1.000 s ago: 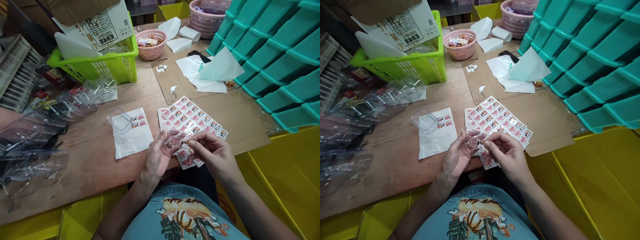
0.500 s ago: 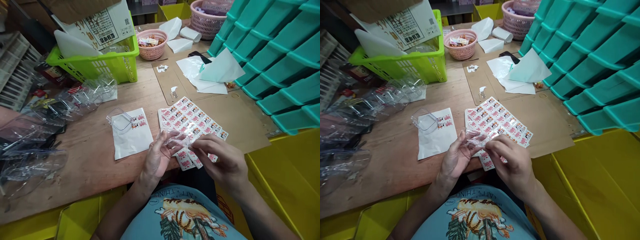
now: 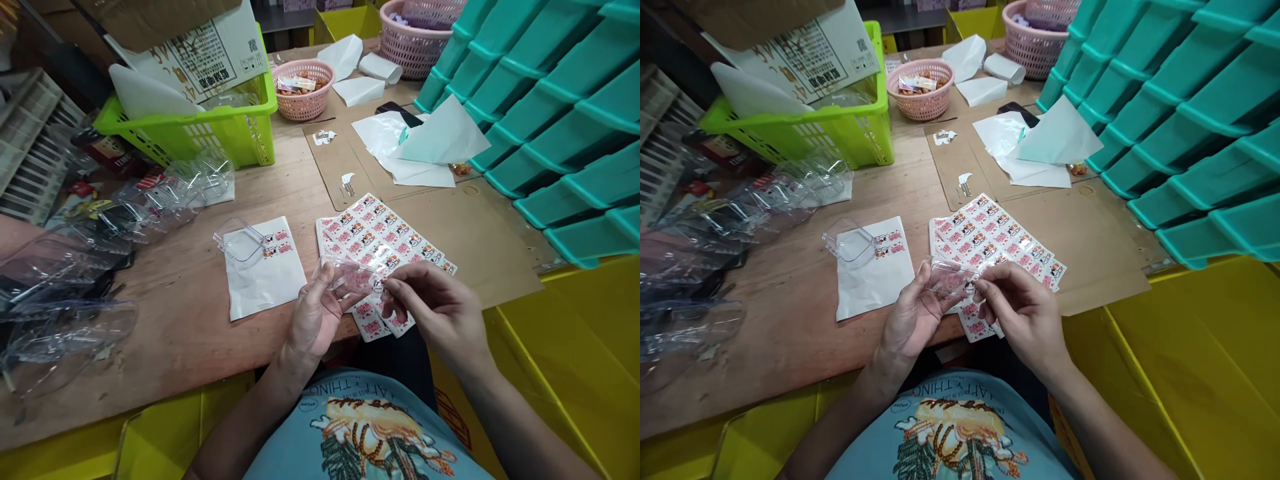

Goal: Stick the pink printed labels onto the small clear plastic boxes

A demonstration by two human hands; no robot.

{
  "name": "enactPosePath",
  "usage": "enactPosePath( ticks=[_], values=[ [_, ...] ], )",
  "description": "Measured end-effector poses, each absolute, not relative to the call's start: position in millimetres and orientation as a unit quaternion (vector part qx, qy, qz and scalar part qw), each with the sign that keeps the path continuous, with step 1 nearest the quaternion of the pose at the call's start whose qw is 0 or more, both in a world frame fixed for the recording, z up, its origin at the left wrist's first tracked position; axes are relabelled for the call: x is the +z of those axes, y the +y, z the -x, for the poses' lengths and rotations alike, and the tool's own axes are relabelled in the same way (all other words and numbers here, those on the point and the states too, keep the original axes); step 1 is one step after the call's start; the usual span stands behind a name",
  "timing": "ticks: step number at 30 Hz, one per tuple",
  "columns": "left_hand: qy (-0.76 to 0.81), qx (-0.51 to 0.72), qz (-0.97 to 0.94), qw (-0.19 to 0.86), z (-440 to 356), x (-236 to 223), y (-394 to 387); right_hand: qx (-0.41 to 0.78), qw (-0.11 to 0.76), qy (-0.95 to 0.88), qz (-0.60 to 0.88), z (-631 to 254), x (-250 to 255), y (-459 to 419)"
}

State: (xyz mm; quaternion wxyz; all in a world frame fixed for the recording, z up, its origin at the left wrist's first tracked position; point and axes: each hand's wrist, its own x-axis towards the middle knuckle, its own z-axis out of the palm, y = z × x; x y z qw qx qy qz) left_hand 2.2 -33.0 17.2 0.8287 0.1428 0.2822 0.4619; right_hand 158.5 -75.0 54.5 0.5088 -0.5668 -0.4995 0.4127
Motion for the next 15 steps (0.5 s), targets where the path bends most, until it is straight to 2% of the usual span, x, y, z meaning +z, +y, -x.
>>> enactPosePath(
  ticks=[3,8,15],
  values=[
    [0.287,0.472,-0.125,0.824,-3,17,-33,0.496,0.517,-0.448,0.534,-158,45,-69],
    [0.304,0.460,-0.137,0.822,-3,17,-31,0.550,0.539,-0.392,0.503,-156,38,-66],
    [0.293,0.455,-0.155,0.826,-4,15,-30,0.535,0.534,-0.385,0.530,-148,37,-67]
  ],
)
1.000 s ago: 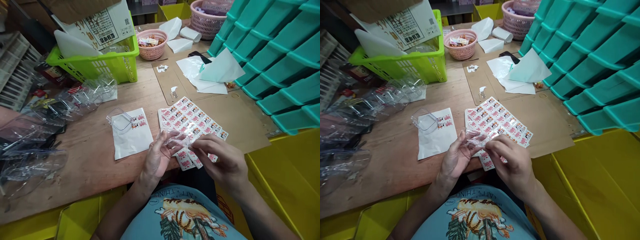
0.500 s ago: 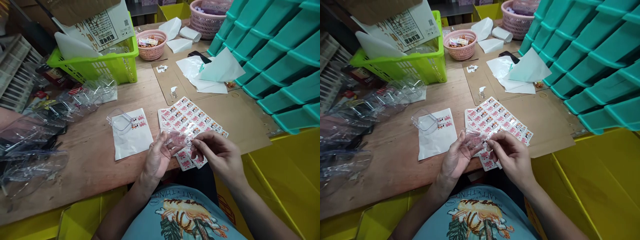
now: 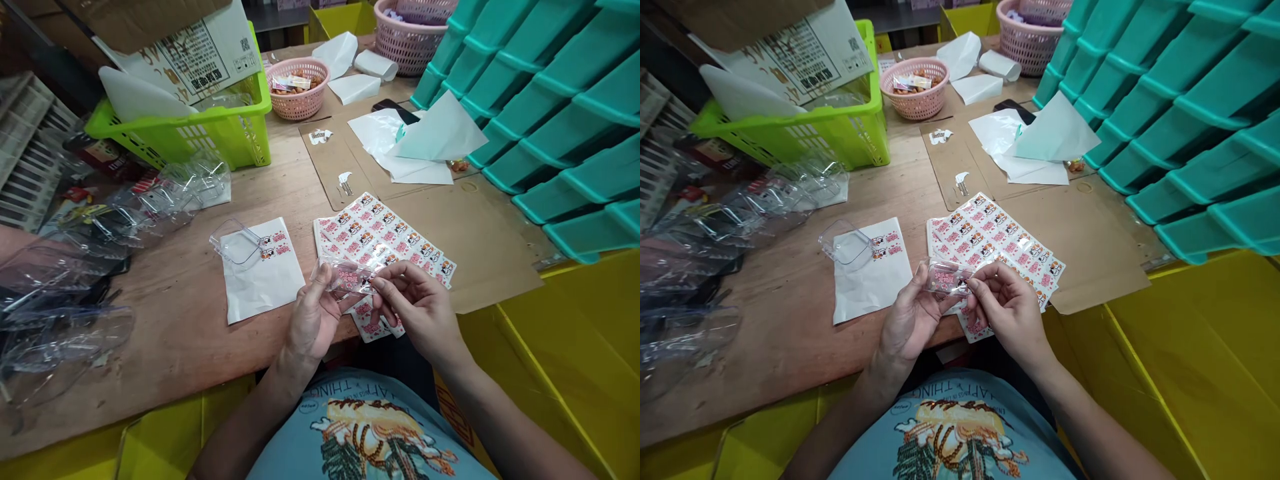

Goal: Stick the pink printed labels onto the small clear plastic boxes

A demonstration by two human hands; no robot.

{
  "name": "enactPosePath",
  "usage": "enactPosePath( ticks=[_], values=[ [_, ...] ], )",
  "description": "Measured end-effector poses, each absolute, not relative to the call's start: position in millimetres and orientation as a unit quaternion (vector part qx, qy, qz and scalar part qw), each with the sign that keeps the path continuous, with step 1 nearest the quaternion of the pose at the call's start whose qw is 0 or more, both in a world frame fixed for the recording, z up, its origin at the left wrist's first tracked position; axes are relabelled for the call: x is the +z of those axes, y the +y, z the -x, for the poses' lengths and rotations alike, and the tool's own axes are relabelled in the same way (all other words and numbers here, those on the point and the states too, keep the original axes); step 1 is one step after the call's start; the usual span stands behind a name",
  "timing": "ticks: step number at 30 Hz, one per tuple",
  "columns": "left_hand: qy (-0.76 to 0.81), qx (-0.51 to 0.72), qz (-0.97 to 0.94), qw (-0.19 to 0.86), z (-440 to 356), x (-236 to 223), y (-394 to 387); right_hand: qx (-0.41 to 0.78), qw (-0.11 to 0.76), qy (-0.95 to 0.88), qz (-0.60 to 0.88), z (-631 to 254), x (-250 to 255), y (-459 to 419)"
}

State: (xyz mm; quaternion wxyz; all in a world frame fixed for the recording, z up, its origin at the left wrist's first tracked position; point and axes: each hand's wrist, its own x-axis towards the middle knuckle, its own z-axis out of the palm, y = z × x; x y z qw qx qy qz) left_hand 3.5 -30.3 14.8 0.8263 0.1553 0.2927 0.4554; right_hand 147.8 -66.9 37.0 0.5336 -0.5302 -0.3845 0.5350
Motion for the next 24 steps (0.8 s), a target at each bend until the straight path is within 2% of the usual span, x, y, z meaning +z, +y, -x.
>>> enactPosePath(
  ticks=[16,24],
  values=[
    [0.302,0.463,-0.125,0.824,-5,16,-29,0.496,0.535,-0.402,0.554,-145,33,-68],
    [0.301,0.456,-0.151,0.824,-5,18,-31,0.431,0.544,-0.445,0.565,-139,48,-74]
  ],
)
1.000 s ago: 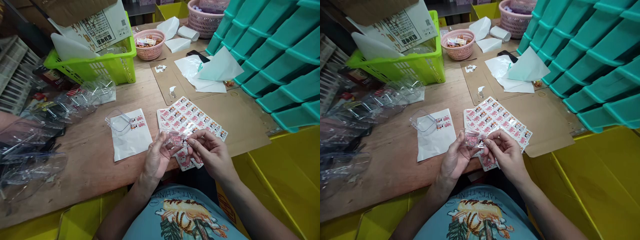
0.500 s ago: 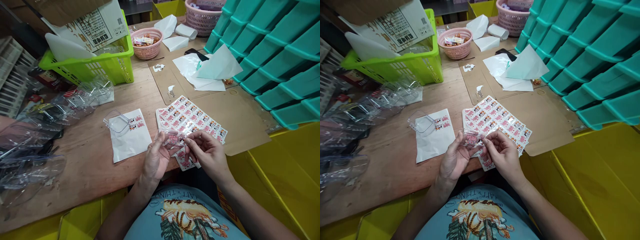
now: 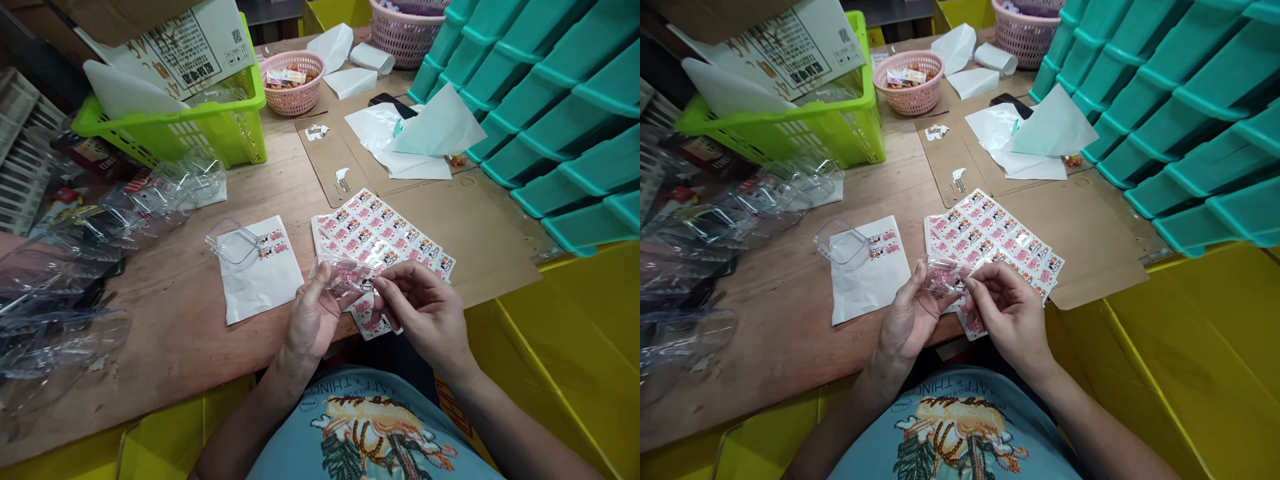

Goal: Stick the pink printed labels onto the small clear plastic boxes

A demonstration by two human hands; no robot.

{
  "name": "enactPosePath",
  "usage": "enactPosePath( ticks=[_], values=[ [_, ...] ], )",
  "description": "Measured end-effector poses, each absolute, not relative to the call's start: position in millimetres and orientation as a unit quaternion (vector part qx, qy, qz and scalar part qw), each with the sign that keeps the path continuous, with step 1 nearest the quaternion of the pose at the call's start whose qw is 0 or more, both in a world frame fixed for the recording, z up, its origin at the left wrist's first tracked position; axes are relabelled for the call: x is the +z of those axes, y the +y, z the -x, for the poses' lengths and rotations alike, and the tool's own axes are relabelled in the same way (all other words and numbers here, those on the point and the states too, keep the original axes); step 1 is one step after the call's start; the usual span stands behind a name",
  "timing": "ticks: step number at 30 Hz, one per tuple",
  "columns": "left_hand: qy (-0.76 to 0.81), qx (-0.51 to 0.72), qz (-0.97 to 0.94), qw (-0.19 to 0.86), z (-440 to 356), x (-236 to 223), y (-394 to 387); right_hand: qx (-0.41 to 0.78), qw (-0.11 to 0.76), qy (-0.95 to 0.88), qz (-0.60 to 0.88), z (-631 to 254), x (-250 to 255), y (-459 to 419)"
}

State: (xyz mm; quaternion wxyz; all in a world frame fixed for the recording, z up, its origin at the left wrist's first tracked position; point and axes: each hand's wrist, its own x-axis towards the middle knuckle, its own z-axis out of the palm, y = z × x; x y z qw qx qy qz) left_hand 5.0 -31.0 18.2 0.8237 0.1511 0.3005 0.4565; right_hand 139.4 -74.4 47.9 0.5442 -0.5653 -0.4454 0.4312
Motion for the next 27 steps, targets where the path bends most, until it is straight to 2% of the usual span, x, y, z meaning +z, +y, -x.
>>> enactPosePath(
  ticks=[5,7,12,17,20,27],
  values=[
    [0.283,0.453,-0.148,0.833,-5,15,-30,0.216,0.507,-0.602,0.578,-135,70,-102],
    [0.275,0.457,-0.144,0.833,-5,13,-29,0.188,0.488,-0.630,0.575,-135,77,-109],
    [0.286,0.455,-0.158,0.828,-7,16,-31,0.352,0.541,-0.504,0.574,-138,66,-89],
    [0.290,0.457,-0.155,0.827,-6,18,-30,0.503,0.550,-0.386,0.544,-145,44,-71],
    [0.297,0.462,-0.144,0.823,-7,17,-30,0.540,0.553,-0.358,0.524,-148,39,-71],
    [0.310,0.459,-0.139,0.821,-7,15,-30,0.542,0.554,-0.344,0.530,-147,35,-68]
  ],
)
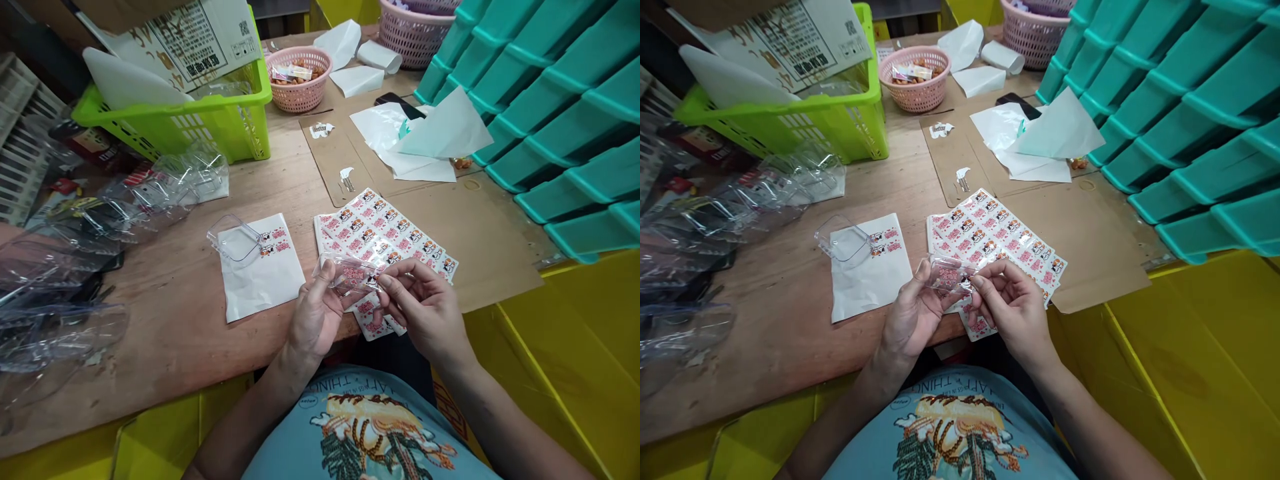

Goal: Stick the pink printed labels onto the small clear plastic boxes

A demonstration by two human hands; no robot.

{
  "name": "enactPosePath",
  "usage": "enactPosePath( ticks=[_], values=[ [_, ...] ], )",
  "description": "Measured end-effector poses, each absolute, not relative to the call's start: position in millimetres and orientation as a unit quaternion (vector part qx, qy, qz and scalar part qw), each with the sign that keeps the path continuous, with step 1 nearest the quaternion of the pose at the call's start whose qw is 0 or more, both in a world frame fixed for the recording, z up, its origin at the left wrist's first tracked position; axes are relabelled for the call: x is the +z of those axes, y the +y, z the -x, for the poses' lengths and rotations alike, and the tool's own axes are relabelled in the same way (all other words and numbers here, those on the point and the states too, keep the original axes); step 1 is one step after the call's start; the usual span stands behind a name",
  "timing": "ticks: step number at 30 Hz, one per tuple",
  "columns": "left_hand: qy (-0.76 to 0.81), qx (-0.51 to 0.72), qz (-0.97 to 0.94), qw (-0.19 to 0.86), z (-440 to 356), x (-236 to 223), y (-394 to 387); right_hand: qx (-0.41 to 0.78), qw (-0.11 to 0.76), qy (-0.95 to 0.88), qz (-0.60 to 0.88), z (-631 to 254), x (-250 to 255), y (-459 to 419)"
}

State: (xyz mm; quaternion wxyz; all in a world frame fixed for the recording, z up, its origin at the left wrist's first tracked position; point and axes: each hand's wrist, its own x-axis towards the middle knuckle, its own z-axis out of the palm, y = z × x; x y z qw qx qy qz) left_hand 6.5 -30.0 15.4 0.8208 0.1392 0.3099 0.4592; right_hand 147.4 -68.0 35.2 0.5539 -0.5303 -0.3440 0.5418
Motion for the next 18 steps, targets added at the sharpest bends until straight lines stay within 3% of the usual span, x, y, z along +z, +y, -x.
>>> enactPosePath(
  ticks=[18],
  values=[
    [0.306,0.458,-0.137,0.823,-5.0,14.5,-27.4,0.536,0.555,-0.340,0.537,-142.0,33.9,-69.6]
  ],
)
